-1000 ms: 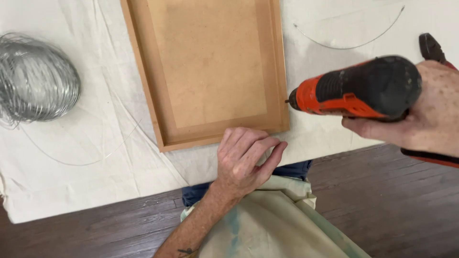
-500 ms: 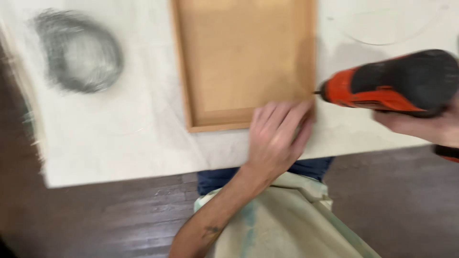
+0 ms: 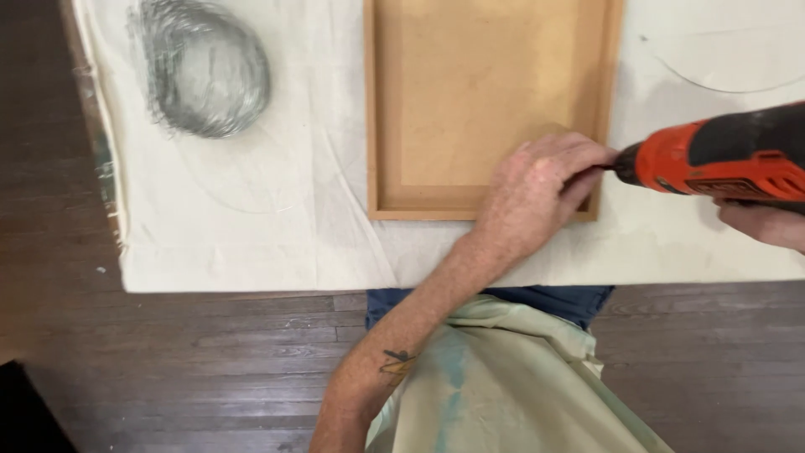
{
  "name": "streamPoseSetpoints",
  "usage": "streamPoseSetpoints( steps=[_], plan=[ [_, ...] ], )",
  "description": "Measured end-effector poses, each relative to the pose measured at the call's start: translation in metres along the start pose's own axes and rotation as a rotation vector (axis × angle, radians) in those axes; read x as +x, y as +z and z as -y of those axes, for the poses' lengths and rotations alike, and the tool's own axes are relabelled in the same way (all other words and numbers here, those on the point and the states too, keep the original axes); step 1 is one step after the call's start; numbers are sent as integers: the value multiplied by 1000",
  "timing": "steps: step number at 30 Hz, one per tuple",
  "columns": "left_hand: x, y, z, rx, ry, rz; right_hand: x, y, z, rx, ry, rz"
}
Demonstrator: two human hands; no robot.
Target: Attaching hanging wire to a wooden frame using a power drill and pliers
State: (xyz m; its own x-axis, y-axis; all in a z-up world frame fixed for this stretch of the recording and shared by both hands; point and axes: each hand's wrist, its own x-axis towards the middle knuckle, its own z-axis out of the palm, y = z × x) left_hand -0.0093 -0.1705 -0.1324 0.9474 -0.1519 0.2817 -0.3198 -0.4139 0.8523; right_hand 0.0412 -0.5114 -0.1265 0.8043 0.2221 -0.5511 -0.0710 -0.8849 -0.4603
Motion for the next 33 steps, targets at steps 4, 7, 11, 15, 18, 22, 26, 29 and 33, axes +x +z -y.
streamPoseSetpoints(
  steps=[4,7,11,15,18,22,26,29,33],
  plan=[
    [2,-14,2,-265,40,64,-41,-48,169,206,-119,70],
    [7,-22,-3,-285,31,120,-46,-72,200,-479,-110,-94],
    [11,-28,-11,-237,12,110,-39,-81,242,-717,249,222],
    [12,-27,-10,-233,9,94,-39,-86,256,-423,340,305],
    [12,-27,-10,-182,-24,107,-40,-87,255,-298,288,329],
    [12,-27,-12,-158,-28,107,-42,-86,251,-337,279,321],
    [11,-25,-10,-131,-18,101,-42,-86,249,-294,264,308],
    [11,-25,-10,-136,-15,104,-41,-85,247,-270,272,308],
    [11,-24,-8,-136,-6,105,-40,-85,242,-317,281,302]
  ],
)
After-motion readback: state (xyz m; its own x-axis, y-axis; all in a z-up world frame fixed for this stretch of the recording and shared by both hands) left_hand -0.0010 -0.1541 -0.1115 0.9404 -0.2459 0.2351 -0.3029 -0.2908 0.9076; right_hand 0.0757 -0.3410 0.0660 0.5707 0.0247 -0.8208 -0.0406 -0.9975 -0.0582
